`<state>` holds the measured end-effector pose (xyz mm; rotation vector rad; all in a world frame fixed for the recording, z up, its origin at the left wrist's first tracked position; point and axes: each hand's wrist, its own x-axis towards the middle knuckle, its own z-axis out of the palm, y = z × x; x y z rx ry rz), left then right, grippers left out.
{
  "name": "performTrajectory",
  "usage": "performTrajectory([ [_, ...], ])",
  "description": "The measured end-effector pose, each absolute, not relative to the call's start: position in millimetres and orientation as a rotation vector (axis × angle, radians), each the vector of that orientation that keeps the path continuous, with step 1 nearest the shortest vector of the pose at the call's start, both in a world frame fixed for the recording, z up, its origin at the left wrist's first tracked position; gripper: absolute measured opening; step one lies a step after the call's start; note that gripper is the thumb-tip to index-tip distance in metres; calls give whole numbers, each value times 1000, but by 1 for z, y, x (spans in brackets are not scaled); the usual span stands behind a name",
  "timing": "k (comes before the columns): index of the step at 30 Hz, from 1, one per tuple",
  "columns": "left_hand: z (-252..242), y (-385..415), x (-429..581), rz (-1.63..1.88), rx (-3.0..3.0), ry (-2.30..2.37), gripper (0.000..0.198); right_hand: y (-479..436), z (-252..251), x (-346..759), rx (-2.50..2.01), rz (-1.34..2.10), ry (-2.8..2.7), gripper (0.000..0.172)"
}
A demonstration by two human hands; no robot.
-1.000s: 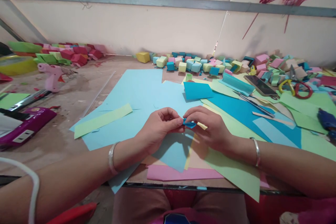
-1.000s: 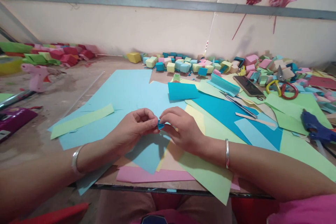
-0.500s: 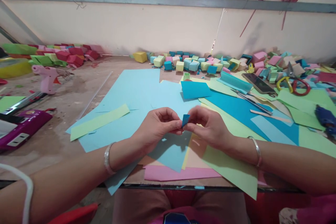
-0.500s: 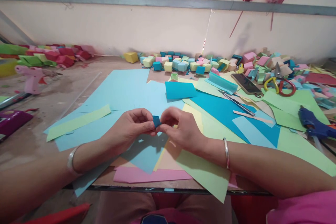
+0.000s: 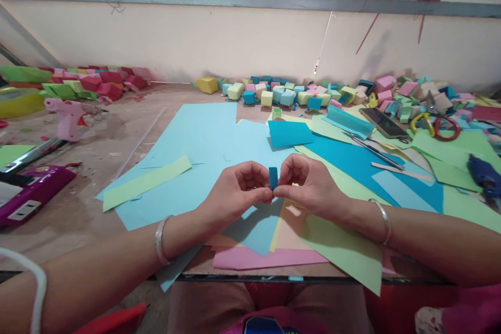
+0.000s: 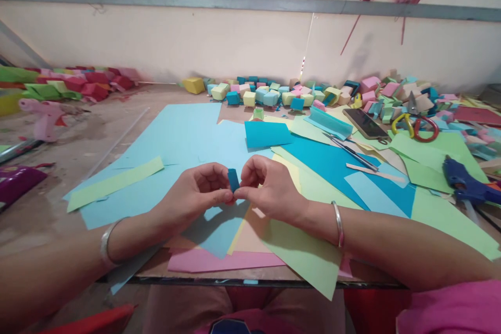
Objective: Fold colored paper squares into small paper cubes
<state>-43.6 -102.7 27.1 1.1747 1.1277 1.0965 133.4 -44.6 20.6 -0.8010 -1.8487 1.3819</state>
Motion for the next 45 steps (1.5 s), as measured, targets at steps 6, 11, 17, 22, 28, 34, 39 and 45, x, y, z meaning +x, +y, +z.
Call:
performTrajectory([
  [6, 26, -102, -44, 1122, 1197, 1125, 20, -43, 17, 130, -790, 1383, -1767, 25],
  [11, 24, -101, -47, 1091, 1188, 1115, 16, -42, 10, 128, -778, 1402, -1775, 16],
  [17, 26, -101, -46, 1092, 1180, 1186, 13, -44, 10, 128, -763, 1387, -1841, 8],
  [22, 29, -103, -43, 1094, 1210, 1222, 12, -47, 12, 127, -722, 1379, -1824, 8],
  [28, 26, -103, -43, 1136, 1195, 1142, 16, -49, 17, 124, -750, 1554, -1646, 8],
  [34, 23, -100, -42, 1171, 1154, 1146, 15, -45, 20, 125, -788, 1641, -1635, 8],
  [39, 26, -101, -43, 1179, 1211, 1192, 9, -45, 20, 126, -804, 1575, -1696, 9],
  [45, 31, -103, -46, 1088, 1258, 1170, 11, -46, 13, 127, -812, 1453, -1738, 11],
])
